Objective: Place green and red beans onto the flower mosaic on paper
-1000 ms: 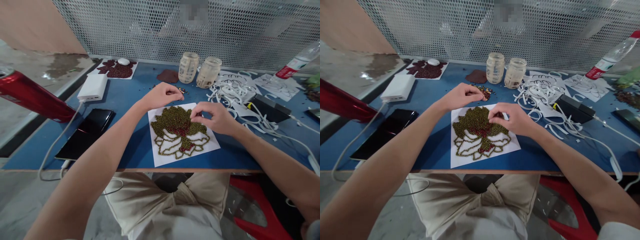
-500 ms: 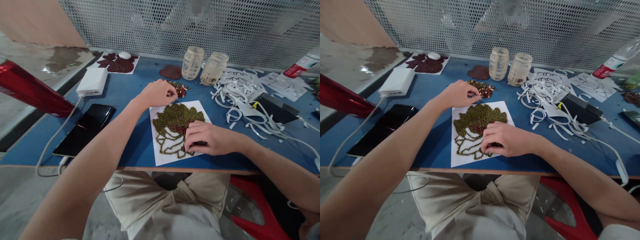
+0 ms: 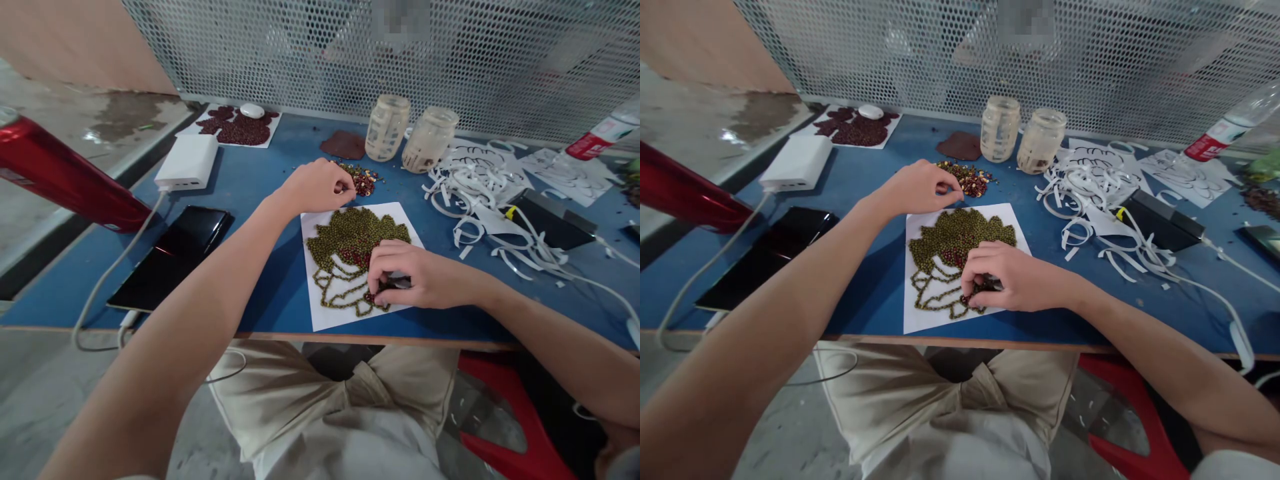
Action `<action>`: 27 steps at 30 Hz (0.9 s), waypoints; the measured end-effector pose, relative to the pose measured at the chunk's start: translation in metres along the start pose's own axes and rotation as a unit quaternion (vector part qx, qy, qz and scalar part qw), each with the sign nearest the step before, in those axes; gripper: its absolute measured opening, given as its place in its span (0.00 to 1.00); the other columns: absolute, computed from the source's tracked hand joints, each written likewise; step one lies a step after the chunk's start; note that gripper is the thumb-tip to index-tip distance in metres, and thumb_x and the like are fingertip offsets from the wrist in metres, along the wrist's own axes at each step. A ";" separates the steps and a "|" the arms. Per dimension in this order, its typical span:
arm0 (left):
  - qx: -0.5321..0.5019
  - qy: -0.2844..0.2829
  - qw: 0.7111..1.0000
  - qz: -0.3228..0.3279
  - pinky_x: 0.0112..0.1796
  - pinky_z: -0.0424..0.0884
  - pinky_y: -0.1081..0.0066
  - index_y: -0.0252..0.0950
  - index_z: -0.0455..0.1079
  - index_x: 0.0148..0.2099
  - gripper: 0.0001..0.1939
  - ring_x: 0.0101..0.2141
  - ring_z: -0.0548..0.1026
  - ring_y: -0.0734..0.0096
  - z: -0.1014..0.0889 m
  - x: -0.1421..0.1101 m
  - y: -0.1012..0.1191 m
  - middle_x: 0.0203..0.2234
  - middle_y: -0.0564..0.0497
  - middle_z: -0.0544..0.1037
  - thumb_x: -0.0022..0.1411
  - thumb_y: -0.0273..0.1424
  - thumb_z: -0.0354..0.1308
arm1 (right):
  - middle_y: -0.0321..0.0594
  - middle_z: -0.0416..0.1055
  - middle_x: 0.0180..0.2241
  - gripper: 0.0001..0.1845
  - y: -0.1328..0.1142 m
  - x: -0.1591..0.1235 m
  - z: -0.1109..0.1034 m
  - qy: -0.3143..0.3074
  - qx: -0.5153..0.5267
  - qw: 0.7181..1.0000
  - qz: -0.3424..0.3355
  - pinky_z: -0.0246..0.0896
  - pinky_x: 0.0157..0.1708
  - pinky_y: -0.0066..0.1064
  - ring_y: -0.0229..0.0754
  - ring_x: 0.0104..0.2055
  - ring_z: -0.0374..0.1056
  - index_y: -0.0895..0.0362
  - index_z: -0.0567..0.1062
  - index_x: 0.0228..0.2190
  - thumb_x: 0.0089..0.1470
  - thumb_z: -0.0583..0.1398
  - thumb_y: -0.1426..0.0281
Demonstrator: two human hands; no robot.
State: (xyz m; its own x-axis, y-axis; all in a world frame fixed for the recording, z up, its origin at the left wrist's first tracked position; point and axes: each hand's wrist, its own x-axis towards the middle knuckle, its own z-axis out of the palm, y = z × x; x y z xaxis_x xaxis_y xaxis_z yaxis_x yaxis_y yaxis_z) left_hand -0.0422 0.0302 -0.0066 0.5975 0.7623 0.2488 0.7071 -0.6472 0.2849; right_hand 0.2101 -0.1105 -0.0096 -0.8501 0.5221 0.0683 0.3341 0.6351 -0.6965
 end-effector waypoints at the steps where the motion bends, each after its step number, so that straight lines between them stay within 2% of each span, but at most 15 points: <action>1: 0.000 -0.002 1.000 -0.001 0.42 0.69 0.64 0.42 0.90 0.46 0.17 0.31 0.77 0.63 0.000 0.000 0.000 0.25 0.47 0.81 0.68 0.41 0.61 | 0.38 0.75 0.39 0.05 -0.001 0.000 0.000 0.002 0.005 1.000 0.005 0.60 0.51 0.40 0.45 0.43 0.68 0.53 0.79 0.39 0.69 0.70 0.68; 6: 0.001 -0.007 1.000 -0.004 0.42 0.68 0.63 0.42 0.91 0.47 0.17 0.32 0.77 0.62 -0.002 0.000 0.002 0.25 0.47 0.81 0.67 0.40 0.61 | 0.38 0.76 0.40 0.04 -0.004 0.000 -0.001 0.015 0.015 1.000 0.005 0.61 0.51 0.41 0.46 0.44 0.69 0.52 0.78 0.39 0.69 0.67 0.72; 15: -0.006 0.009 1.000 -0.009 0.43 0.69 0.65 0.42 0.90 0.45 0.15 0.34 0.78 0.62 -0.001 -0.001 -0.001 0.25 0.48 0.82 0.67 0.39 0.62 | 0.38 0.76 0.39 0.08 0.000 0.000 0.003 0.005 0.008 1.000 0.022 0.60 0.52 0.42 0.47 0.44 0.68 0.52 0.78 0.39 0.69 0.70 0.64; 24: 0.006 0.001 1.000 -0.012 0.39 0.69 0.65 0.42 0.91 0.46 0.16 0.33 0.79 0.62 -0.003 -0.001 0.001 0.26 0.47 0.83 0.67 0.39 0.62 | 0.40 0.78 0.42 0.02 -0.004 -0.001 -0.002 0.015 0.022 1.000 0.016 0.62 0.51 0.42 0.48 0.46 0.69 0.52 0.78 0.40 0.69 0.67 0.70; 27: 0.005 0.003 1.000 -0.015 0.40 0.70 0.65 0.43 0.91 0.46 0.16 0.35 0.80 0.61 -0.002 -0.001 0.000 0.27 0.47 0.83 0.66 0.38 0.62 | 0.40 0.77 0.42 0.04 -0.002 -0.001 -0.001 0.013 0.017 1.000 0.011 0.62 0.51 0.42 0.47 0.45 0.69 0.52 0.78 0.41 0.68 0.68 0.68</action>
State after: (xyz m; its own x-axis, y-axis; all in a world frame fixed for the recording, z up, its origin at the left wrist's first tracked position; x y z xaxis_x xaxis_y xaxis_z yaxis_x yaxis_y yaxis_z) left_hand -0.0441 0.0293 -0.0050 0.5744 0.7809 0.2453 0.7281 -0.6244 0.2827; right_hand 0.2106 -0.1117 -0.0069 -0.8319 0.5504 0.0710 0.3382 0.6043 -0.7214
